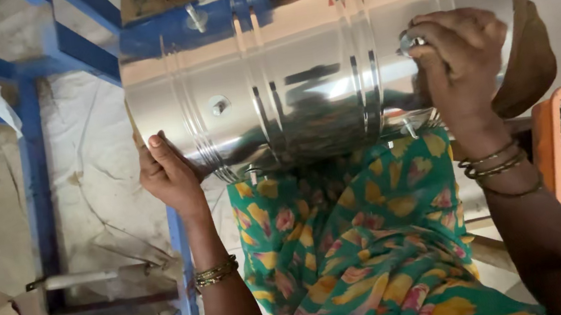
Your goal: The person sits on the floor and rubs the exterior of a large cylindrical stainless steel container with a cloth. They rotate the container periodically to access different sections and continue rubbing the surface.
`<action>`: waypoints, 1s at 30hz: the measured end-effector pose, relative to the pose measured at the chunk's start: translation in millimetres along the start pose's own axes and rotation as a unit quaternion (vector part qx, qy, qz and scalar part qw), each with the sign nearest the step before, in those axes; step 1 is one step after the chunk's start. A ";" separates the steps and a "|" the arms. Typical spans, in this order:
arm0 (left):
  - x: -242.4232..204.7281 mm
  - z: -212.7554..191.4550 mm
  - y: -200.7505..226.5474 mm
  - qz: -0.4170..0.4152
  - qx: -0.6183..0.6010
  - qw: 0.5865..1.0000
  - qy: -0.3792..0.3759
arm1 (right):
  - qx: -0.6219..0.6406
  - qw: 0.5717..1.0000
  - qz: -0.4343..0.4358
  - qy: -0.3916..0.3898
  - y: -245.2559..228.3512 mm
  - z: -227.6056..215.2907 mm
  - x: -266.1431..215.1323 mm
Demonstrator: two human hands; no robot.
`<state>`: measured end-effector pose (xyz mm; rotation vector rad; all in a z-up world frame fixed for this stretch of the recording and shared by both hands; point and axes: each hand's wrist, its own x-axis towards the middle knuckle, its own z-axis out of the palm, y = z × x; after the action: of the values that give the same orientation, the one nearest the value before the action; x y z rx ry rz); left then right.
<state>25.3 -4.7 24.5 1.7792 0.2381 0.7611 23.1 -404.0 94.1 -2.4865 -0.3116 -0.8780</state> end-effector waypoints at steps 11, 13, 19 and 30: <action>-92.7 -31.8 -116.0 -0.006 0.088 0.995 -0.056 | 0.161 0.953 0.228 0.118 43.3 2.6 -98.4; -100.8 -31.6 -119.5 -0.005 0.108 0.992 -0.071 | 0.307 0.869 0.383 0.063 47.8 2.4 -114.9; -80.3 -43.5 -54.7 0.051 -0.027 0.996 -0.071 | 0.308 0.851 0.424 0.044 18.5 -39.7 -111.4; -13.6 4.2 -0.4 0.035 0.028 0.999 -0.009 | 0.033 0.997 0.070 0.008 -4.3 -62.0 -16.5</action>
<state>17.4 -14.8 18.4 1.8557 0.1873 0.7950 -23.8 -432.9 127.2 -2.4073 -0.1570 -0.8170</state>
